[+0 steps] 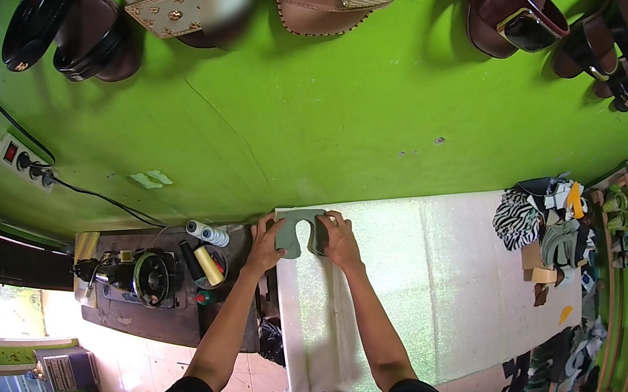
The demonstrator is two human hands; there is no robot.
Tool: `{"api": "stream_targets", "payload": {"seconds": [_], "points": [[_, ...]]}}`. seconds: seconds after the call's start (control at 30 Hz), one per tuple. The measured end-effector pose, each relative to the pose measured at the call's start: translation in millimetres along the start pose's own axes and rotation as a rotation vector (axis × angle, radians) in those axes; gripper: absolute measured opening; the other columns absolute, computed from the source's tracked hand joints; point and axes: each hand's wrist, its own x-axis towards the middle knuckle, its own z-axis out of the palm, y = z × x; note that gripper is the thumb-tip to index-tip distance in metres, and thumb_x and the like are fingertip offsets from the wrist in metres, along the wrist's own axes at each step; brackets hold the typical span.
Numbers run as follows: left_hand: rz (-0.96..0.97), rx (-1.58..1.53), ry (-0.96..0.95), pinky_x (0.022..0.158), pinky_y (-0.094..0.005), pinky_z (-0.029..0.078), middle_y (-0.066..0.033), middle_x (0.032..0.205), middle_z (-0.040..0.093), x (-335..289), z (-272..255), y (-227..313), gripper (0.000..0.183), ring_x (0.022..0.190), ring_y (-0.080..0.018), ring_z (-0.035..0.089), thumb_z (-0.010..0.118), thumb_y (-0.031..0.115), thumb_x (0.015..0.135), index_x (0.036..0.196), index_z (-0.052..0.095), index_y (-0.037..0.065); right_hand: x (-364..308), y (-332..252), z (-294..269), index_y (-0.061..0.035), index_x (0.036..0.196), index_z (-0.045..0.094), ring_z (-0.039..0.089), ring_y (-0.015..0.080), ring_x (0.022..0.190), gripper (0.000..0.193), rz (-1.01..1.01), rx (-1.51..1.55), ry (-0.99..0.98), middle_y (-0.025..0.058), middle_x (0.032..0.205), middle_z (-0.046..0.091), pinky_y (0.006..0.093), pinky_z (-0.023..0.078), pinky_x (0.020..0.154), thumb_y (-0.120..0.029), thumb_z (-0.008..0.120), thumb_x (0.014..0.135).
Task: The person is preparing and selecting shoe components from a pile of leather pieces in a shoe manufacturing environment.
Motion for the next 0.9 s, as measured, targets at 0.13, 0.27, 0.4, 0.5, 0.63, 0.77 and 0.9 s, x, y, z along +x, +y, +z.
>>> {"api": "stream_targets", "payload": {"seconds": [0.13, 0.27, 0.4, 0.5, 0.63, 0.77, 0.9], "points": [[0.081, 0.076, -0.125, 0.114, -0.0487, 0.033, 0.0013, 0.161, 0.022, 5, -6, -5, 0.092, 0.136, -0.0332, 0.033, 0.084, 0.006, 0.069, 0.150, 0.041, 0.019, 9, -4, 4, -0.0135, 0.142, 0.049, 0.052, 0.0374, 0.116, 0.081, -0.084, -0.147, -0.128, 0.0076, 0.148, 0.045, 0.0419, 0.047, 0.104, 0.001, 0.074, 0.066], [-0.006, 0.156, -0.217, 0.112, -0.0576, 0.032, 0.0105, 0.164, 0.017, 11, -6, 6, 0.096, 0.139, -0.0324, 0.031, 0.084, 0.011, 0.072, 0.153, 0.034, 0.019, 13, 15, 12, -0.0152, 0.145, 0.046, 0.054, 0.0381, 0.115, 0.084, -0.059, -0.233, -0.190, 0.0044, 0.154, 0.041, 0.0420, 0.048, 0.103, -0.003, 0.076, 0.068], [-0.012, 0.287, -0.256, 0.109, -0.0554, 0.033, 0.0098, 0.164, 0.017, 17, -5, 9, 0.096, 0.138, -0.0288, 0.032, 0.083, 0.017, 0.074, 0.155, 0.031, 0.018, 16, 26, 14, -0.0179, 0.147, 0.043, 0.054, 0.0396, 0.117, 0.086, -0.062, -0.291, -0.218, 0.0010, 0.157, 0.038, 0.0424, 0.049, 0.103, -0.008, 0.078, 0.069], [-0.009, 0.291, -0.249, 0.109, -0.0566, 0.032, 0.0099, 0.165, 0.016, 16, -3, -8, 0.097, 0.141, -0.0287, 0.030, 0.083, 0.019, 0.074, 0.156, 0.029, 0.019, 21, 5, 11, -0.0224, 0.150, 0.040, 0.053, 0.0411, 0.120, 0.090, 0.019, -0.305, -0.332, -0.0031, 0.159, 0.034, 0.0444, 0.050, 0.104, -0.015, 0.082, 0.070], [-0.017, 0.291, -0.287, 0.111, -0.0589, 0.030, 0.0105, 0.165, 0.014, 18, -3, -3, 0.100, 0.144, -0.0288, 0.026, 0.082, 0.021, 0.076, 0.157, 0.024, 0.023, 19, 3, 7, -0.0261, 0.151, 0.037, 0.053, 0.0413, 0.120, 0.096, 0.080, -0.312, -0.346, -0.0063, 0.160, 0.031, 0.0457, 0.049, 0.104, -0.022, 0.085, 0.069], [-0.028, 0.285, -0.298, 0.113, -0.0613, 0.028, 0.0112, 0.165, 0.014, 19, -6, 1, 0.100, 0.146, -0.0286, 0.024, 0.082, 0.024, 0.077, 0.157, 0.022, 0.025, 19, 7, 8, -0.0267, 0.150, 0.038, 0.054, 0.0417, 0.122, 0.096, 0.065, -0.323, -0.360, -0.0077, 0.159, 0.032, 0.0482, 0.049, 0.103, -0.022, 0.087, 0.068], [-0.026, 0.246, -0.314, 0.115, -0.0640, 0.024, 0.0117, 0.165, 0.013, 20, -3, 7, 0.102, 0.147, -0.0292, 0.023, 0.083, 0.027, 0.076, 0.158, 0.021, 0.025, 19, 26, 11, -0.0271, 0.151, 0.037, 0.052, 0.0411, 0.123, 0.100, 0.033, -0.296, -0.353, -0.0080, 0.160, 0.031, 0.0480, 0.048, 0.105, -0.023, 0.088, 0.065]]}}
